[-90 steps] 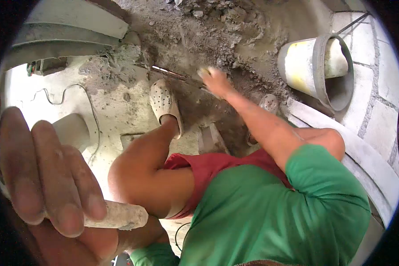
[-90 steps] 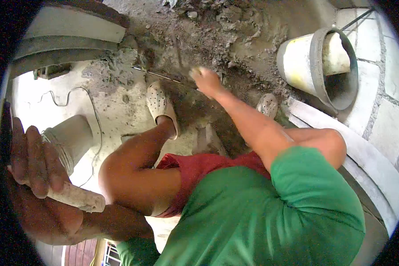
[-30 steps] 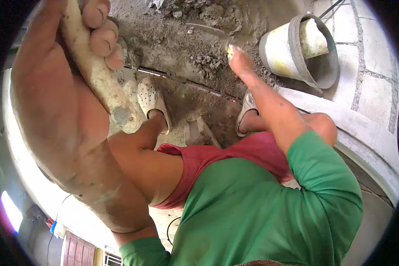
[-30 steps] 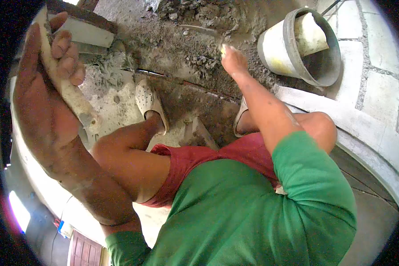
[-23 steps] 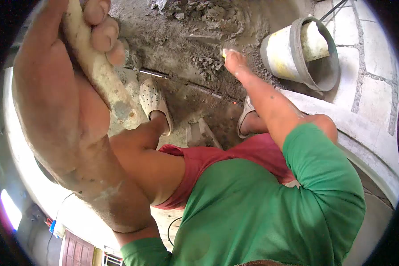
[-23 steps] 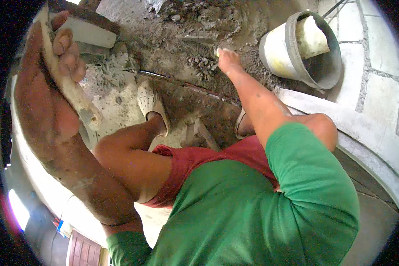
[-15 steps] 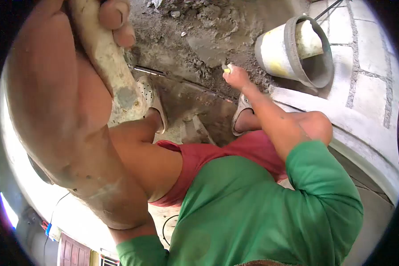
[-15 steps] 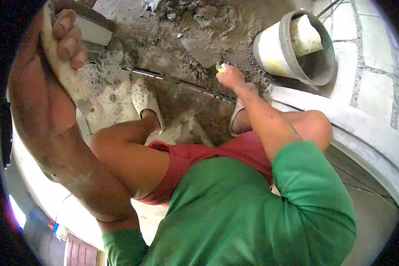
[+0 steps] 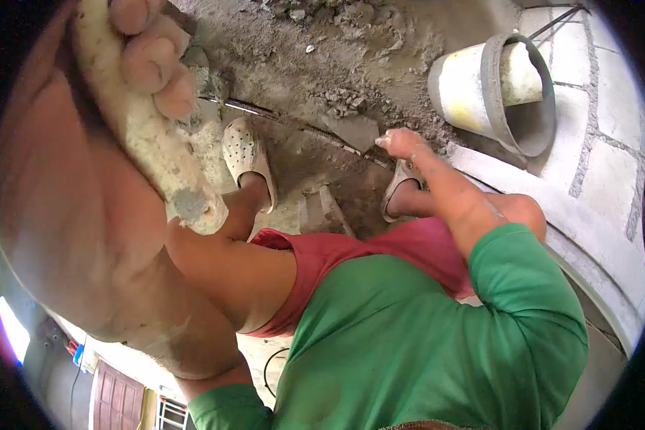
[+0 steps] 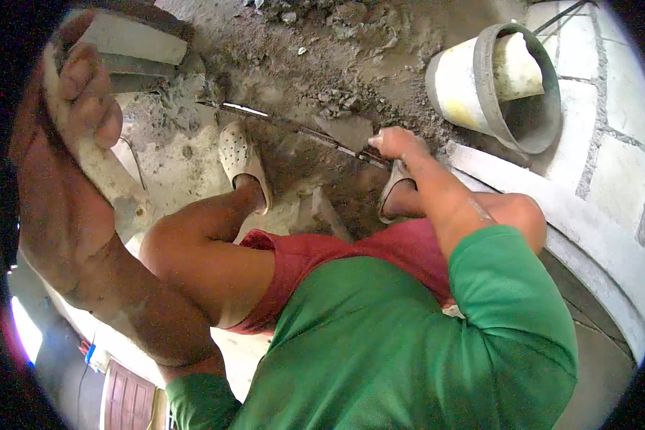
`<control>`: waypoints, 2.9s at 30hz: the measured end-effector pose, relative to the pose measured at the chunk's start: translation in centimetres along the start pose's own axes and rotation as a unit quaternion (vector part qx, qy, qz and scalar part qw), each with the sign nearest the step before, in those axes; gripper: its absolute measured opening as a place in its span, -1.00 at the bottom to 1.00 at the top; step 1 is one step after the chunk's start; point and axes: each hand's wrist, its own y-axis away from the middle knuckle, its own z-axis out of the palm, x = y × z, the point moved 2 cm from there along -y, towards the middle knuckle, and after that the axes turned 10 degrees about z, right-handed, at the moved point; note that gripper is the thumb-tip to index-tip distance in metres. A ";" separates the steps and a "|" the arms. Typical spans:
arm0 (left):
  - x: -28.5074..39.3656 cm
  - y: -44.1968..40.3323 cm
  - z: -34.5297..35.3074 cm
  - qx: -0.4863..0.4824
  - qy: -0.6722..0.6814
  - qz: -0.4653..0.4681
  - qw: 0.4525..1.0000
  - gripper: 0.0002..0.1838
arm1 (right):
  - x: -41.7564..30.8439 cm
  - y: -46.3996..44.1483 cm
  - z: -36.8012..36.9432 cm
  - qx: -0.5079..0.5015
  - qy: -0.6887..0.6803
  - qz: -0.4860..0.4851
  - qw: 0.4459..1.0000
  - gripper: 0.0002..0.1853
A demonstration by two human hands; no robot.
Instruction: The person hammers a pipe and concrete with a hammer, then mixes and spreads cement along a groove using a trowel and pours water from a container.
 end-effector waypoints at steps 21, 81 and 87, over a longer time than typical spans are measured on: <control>0.2 -0.2 1.8 0.001 -0.011 0.027 1.000 -0.59 | -0.8 2.2 0.6 0.172 -0.070 0.098 0.978 -0.45; -1.1 -0.6 2.6 0.057 -0.043 0.086 0.994 -0.62 | -0.3 3.2 1.7 0.270 -0.186 0.183 0.927 -0.65; -0.9 -0.4 2.3 0.109 -0.092 0.097 0.985 -0.64 | -1.3 5.7 -0.5 0.210 -0.129 0.139 0.959 -0.62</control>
